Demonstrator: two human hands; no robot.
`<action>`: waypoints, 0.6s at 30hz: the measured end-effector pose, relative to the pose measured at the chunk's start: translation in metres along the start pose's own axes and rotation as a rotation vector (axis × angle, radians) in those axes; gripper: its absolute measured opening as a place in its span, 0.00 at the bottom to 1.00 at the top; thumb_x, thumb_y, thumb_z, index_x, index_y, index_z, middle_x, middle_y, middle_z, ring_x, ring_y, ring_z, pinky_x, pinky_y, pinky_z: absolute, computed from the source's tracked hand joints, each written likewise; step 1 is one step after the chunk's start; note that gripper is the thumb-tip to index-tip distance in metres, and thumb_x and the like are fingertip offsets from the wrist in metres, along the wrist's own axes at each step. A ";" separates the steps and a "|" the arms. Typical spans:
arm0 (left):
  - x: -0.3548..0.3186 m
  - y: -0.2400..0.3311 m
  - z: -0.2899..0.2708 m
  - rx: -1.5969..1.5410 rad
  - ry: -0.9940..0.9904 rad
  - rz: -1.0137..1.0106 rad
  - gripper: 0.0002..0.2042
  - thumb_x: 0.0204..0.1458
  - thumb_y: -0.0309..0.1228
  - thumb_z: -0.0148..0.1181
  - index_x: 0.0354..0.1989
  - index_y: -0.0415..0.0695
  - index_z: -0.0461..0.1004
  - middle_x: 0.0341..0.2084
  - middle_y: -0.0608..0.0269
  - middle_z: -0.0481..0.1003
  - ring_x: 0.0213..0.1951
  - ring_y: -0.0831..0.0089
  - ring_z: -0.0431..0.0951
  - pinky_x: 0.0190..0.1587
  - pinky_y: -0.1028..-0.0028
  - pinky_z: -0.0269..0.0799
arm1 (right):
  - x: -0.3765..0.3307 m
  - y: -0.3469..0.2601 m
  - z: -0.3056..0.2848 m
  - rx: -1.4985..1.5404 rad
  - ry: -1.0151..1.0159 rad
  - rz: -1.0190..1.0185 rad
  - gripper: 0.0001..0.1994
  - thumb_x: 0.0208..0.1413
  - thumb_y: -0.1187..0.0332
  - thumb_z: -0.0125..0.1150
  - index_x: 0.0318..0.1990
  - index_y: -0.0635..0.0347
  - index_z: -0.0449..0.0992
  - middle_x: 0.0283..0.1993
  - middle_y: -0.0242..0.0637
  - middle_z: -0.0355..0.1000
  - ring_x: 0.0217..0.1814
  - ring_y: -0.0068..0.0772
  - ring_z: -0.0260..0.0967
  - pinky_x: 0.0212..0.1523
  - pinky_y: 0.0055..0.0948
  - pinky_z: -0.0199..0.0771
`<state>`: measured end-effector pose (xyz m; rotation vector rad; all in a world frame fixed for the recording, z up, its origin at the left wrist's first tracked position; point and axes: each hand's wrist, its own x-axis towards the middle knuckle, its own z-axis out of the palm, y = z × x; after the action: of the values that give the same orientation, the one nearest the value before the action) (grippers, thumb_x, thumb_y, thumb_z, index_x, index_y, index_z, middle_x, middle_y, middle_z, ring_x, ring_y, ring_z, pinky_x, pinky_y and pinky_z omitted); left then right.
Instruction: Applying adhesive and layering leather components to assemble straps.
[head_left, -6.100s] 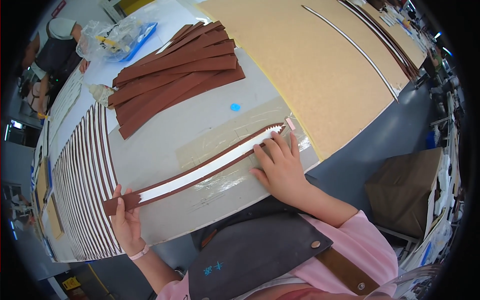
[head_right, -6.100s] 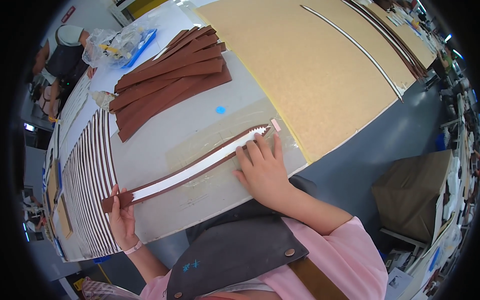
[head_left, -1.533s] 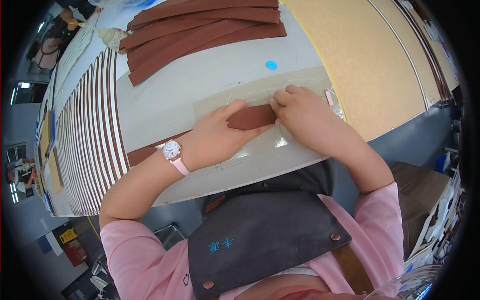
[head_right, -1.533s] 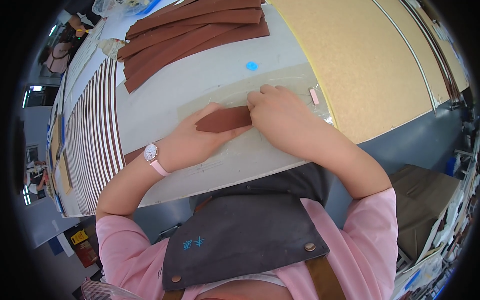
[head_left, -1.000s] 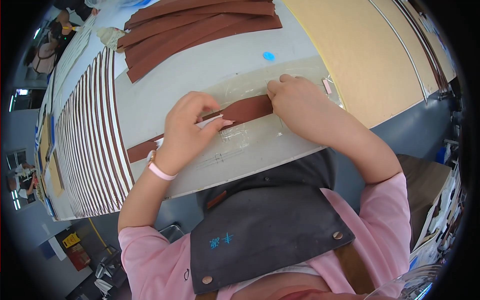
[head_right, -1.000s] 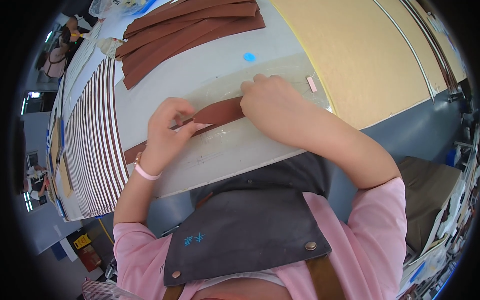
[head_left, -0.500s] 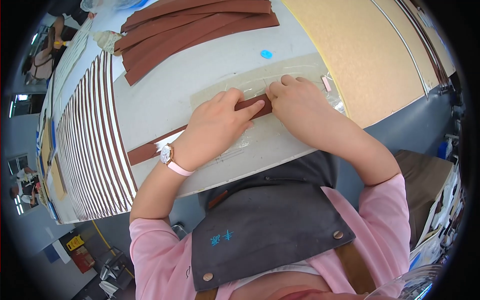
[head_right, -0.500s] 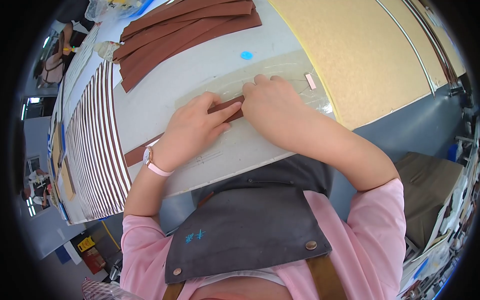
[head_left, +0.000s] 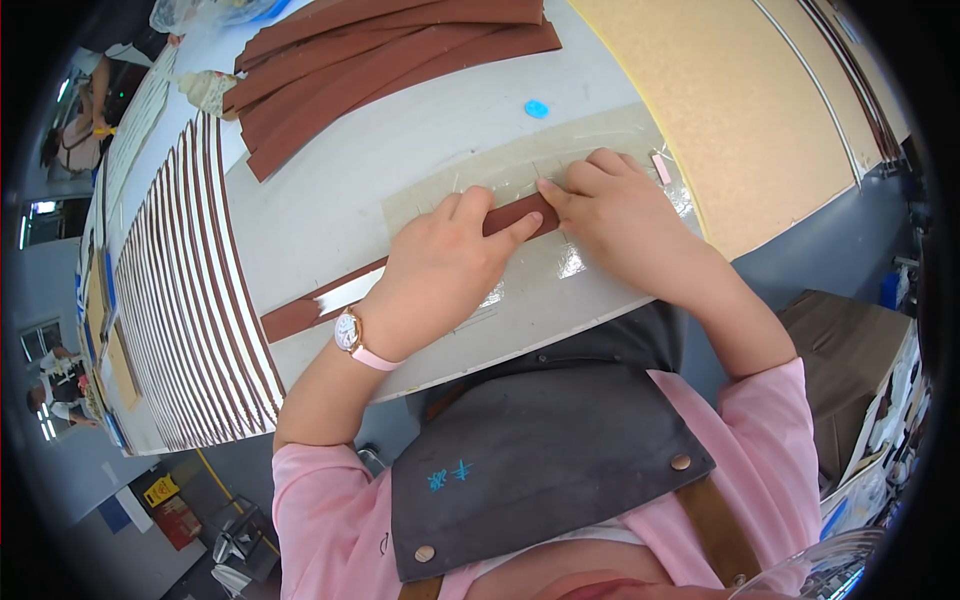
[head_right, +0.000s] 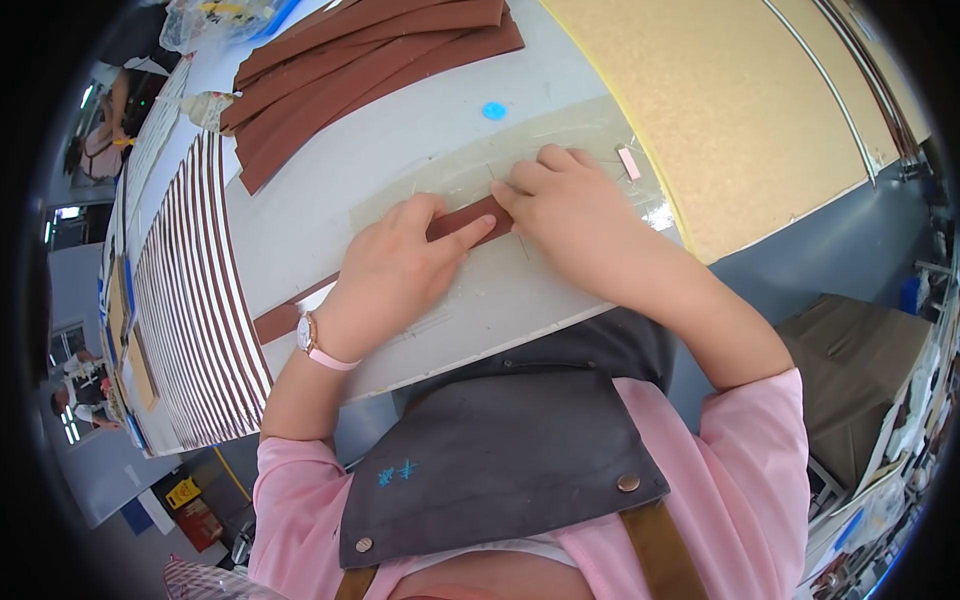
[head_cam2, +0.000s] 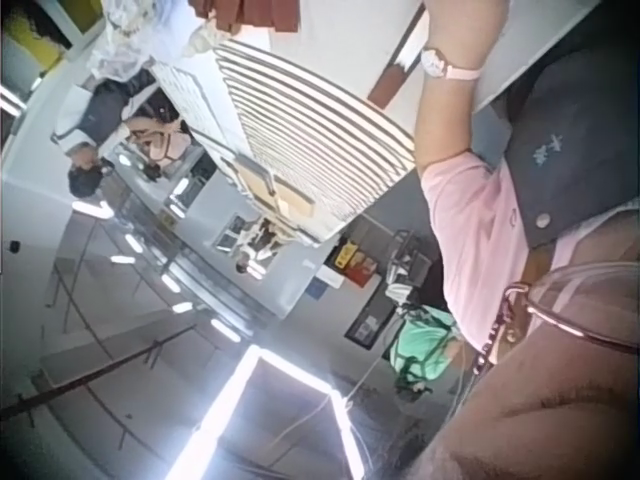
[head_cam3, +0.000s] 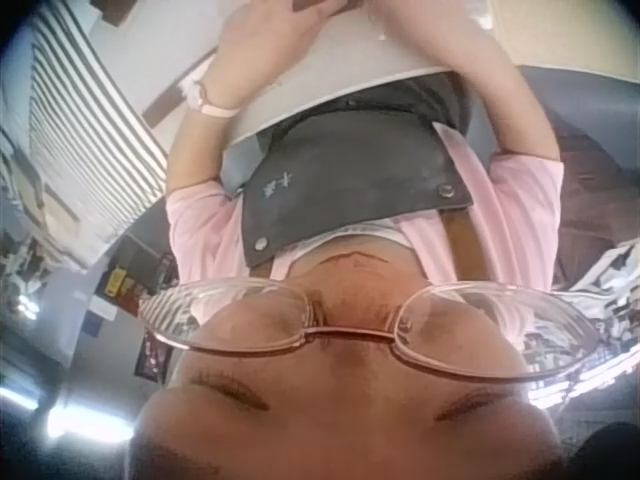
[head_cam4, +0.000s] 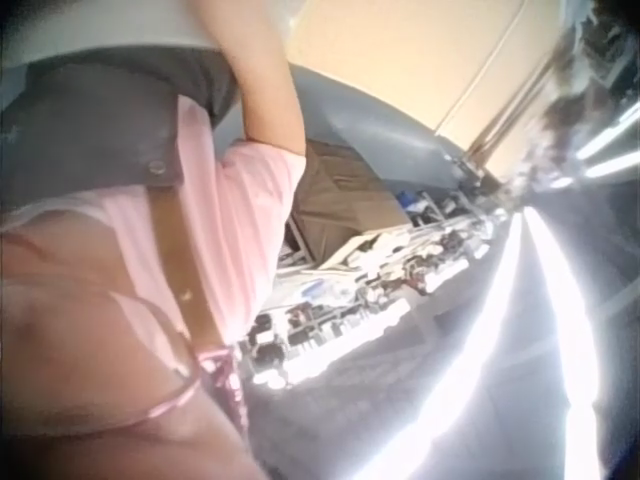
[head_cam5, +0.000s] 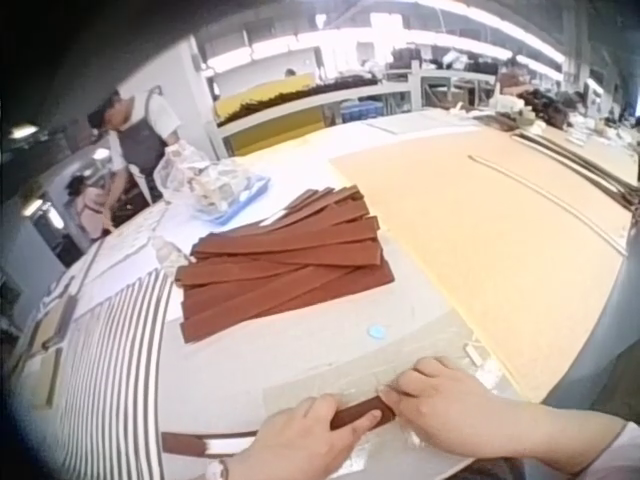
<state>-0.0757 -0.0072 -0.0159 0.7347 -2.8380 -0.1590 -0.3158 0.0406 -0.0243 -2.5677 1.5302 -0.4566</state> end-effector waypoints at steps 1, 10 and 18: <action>0.000 -0.001 0.000 -0.004 0.000 0.002 0.22 0.50 0.27 0.63 0.55 0.57 0.82 0.36 0.60 0.68 0.37 0.65 0.75 0.32 0.69 0.75 | -0.002 0.004 -0.001 0.120 0.025 0.005 0.22 0.52 0.75 0.65 0.58 0.62 0.80 0.44 0.37 0.72 0.50 0.41 0.68 0.55 0.38 0.71; 0.002 0.004 -0.002 0.016 0.000 -0.021 0.20 0.51 0.27 0.65 0.54 0.60 0.83 0.38 0.61 0.71 0.36 0.66 0.77 0.32 0.67 0.77 | -0.027 -0.004 0.004 0.220 0.098 0.024 0.21 0.51 0.78 0.62 0.55 0.59 0.81 0.49 0.41 0.71 0.56 0.47 0.66 0.62 0.45 0.67; -0.007 -0.002 -0.005 -0.120 -0.006 -0.088 0.20 0.52 0.26 0.65 0.55 0.55 0.82 0.43 0.59 0.73 0.42 0.63 0.78 0.42 0.65 0.78 | -0.019 -0.017 0.006 0.016 0.031 -0.065 0.21 0.52 0.77 0.60 0.56 0.62 0.79 0.66 0.40 0.70 0.72 0.50 0.62 0.74 0.56 0.56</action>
<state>-0.0675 -0.0061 -0.0128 0.8344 -2.7741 -0.3429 -0.3085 0.0653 -0.0292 -2.6159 1.4504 -0.5164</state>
